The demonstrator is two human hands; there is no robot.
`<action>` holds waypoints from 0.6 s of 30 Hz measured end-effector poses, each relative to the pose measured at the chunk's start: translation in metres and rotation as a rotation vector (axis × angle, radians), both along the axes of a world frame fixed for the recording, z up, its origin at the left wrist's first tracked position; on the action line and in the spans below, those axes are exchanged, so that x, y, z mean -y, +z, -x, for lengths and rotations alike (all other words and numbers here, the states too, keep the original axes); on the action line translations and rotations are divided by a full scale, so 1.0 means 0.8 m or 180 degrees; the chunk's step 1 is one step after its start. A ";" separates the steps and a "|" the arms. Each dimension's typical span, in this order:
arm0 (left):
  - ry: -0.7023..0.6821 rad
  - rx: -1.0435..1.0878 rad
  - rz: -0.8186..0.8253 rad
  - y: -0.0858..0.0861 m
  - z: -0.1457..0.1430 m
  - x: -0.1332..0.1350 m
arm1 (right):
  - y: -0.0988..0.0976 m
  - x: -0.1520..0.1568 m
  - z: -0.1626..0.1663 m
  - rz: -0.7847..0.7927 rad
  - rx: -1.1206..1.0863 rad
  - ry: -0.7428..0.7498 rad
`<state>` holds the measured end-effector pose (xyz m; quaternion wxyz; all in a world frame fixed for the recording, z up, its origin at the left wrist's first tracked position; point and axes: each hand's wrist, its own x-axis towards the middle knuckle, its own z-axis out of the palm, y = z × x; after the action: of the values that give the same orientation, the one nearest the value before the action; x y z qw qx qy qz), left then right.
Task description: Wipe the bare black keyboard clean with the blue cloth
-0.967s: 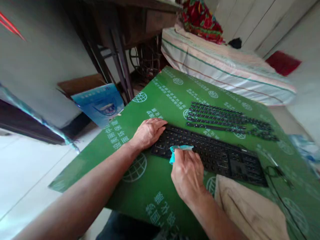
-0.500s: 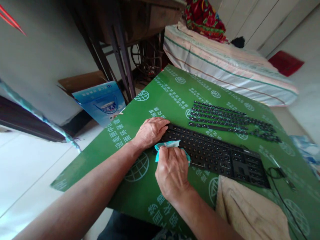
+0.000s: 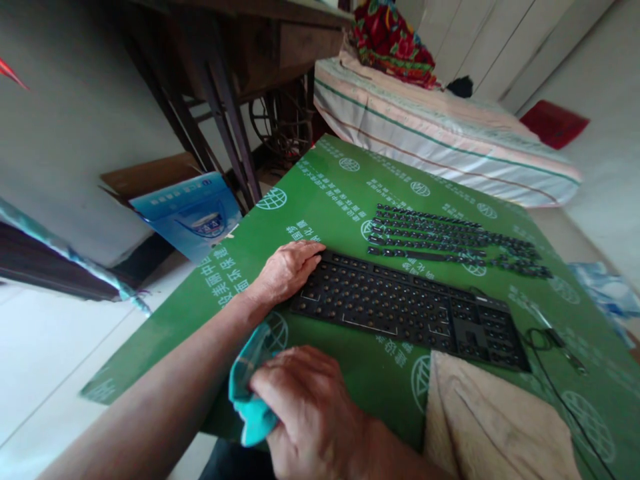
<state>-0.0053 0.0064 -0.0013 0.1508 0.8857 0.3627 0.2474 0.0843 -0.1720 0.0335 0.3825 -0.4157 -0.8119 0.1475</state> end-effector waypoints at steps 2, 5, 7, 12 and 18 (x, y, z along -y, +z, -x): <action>-0.0024 -0.0012 0.0041 0.003 0.003 0.000 | -0.003 0.019 -0.016 0.0244 -0.0162 -0.0050; -0.0073 -0.0010 0.0212 0.007 0.006 0.000 | -0.008 0.040 -0.051 0.0248 -0.0246 0.0071; -0.0095 0.0004 0.0374 0.010 0.009 -0.001 | -0.012 0.050 -0.074 0.0154 -0.0244 -0.0254; -0.0100 -0.0017 0.0569 0.012 0.013 -0.001 | -0.021 0.074 -0.121 0.0078 -0.0068 -0.1289; -0.0082 -0.0007 0.0557 0.014 0.015 0.001 | -0.017 0.083 -0.169 0.0025 0.0276 -0.2401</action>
<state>-0.0173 0.0059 0.0096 0.2304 0.8740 0.3716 0.2118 0.2198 -0.2387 0.0201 0.3737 -0.6926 -0.6167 -0.0183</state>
